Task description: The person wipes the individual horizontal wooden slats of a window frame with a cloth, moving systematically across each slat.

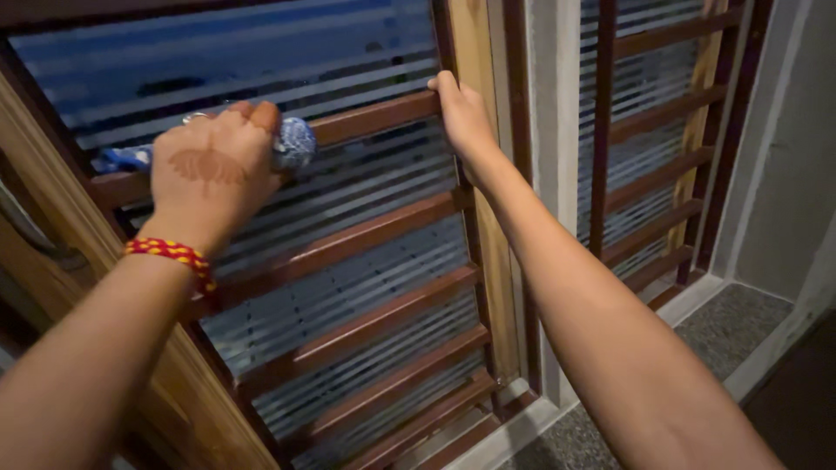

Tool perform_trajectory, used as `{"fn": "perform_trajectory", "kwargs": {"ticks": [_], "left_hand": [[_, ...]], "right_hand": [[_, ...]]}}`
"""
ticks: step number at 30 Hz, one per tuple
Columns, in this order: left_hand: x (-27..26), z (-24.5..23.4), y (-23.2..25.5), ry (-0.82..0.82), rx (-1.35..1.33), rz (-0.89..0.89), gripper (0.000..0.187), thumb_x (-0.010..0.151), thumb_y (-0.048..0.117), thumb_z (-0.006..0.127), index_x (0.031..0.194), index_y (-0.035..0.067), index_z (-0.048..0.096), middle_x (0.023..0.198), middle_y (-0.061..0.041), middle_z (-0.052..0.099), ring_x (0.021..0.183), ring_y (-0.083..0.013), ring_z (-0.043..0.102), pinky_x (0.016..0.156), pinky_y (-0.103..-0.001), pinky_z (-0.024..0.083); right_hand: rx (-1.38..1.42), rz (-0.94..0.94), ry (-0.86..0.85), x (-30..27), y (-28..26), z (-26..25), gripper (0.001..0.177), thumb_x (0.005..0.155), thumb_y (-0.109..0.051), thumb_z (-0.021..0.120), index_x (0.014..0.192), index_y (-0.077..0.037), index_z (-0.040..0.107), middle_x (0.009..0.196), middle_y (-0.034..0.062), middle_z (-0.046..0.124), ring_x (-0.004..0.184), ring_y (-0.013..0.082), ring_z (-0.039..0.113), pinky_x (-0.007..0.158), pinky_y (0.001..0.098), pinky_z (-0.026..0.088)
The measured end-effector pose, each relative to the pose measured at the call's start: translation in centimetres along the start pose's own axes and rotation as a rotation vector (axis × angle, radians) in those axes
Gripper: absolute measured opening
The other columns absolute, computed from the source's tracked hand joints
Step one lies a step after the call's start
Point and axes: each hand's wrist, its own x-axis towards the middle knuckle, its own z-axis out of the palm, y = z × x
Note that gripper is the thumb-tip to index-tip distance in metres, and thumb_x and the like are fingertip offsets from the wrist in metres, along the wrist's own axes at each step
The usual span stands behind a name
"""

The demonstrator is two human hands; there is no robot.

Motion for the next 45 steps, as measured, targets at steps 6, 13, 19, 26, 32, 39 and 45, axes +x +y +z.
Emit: {"fn": "perform_trajectory", "kwargs": {"ticks": [6,13,19,26,32,39,45], "left_hand": [[1.5,-1.6,-0.5,-0.353,-0.051,-0.155,0.052,0.083,0.051,0.08,0.122,0.019,0.071,0.098,-0.016,0.076,0.088,-0.0353,0.073,0.076,-0.047,0.057],[3.7,-1.8,-0.6,-0.565,-0.039,-0.262,0.078,0.072,0.068,0.081,0.133,0.021,0.068,0.104,-0.015,0.075,0.092,-0.0319,0.073,0.078,-0.044,0.057],[0.2,-2.2,0.9,-0.197,0.125,-0.124,0.05,0.082,0.058,0.081,0.113,0.018,0.075,0.093,-0.005,0.078,0.08,-0.0238,0.074,0.063,-0.037,0.056],[1.4,-2.6,2.1,-0.28,0.153,-0.281,0.045,0.079,0.05,0.083,0.113,0.021,0.076,0.088,-0.005,0.078,0.073,-0.0227,0.074,0.06,-0.036,0.056],[3.0,-2.6,1.4,-0.478,0.143,-0.334,0.046,0.083,0.056,0.079,0.112,0.021,0.08,0.089,-0.009,0.079,0.079,-0.0248,0.077,0.073,-0.038,0.059],[5.1,3.1,-2.0,-0.71,0.143,-0.322,0.049,0.076,0.055,0.082,0.094,0.009,0.086,0.085,-0.014,0.079,0.079,-0.0287,0.076,0.073,-0.042,0.061],[1.2,4.4,-1.9,-0.298,0.023,-0.151,0.039,0.098,0.051,0.072,0.088,0.013,0.076,0.075,-0.01,0.074,0.07,-0.0278,0.074,0.071,-0.039,0.058]], "right_hand": [[0.027,0.085,-0.004,-0.5,-0.4,0.0,0.05,0.092,-0.046,0.051,0.105,-0.003,0.073,0.084,0.0063,0.059,0.08,0.0186,0.056,0.073,0.0344,0.046],[0.045,-0.041,0.028,0.5,0.7,0.2,0.052,0.092,-0.046,0.051,0.108,-0.002,0.074,0.098,0.0055,0.074,0.098,0.0166,0.067,0.089,0.03,0.048],[-0.018,-0.003,0.048,0.2,0.2,0.0,0.052,0.09,-0.046,0.052,0.107,-0.002,0.075,0.096,0.0111,0.075,0.096,0.0218,0.069,0.089,0.0337,0.051],[-0.196,-0.06,0.163,-1.2,-1.6,0.9,0.053,0.092,-0.047,0.049,0.106,-0.004,0.076,0.097,0.0173,0.074,0.098,0.0335,0.069,0.092,0.0395,0.05],[-0.582,-0.793,0.509,-6.5,-6.0,3.0,0.036,0.095,-0.031,0.055,0.121,-0.006,0.051,0.117,0.0149,0.05,0.118,0.0326,0.05,0.108,0.0511,0.038],[-0.524,-0.981,0.081,-5.3,-8.8,11.1,0.031,0.104,-0.043,0.055,0.113,-0.016,0.066,0.103,0.008,0.066,0.096,0.0275,0.064,0.084,0.041,0.054],[-0.662,-1.257,0.123,-7.6,-6.9,12.2,0.032,0.095,-0.019,0.053,0.122,-0.019,0.069,0.061,0.0049,0.061,0.045,0.0298,0.055,0.044,0.0472,0.036]]}}
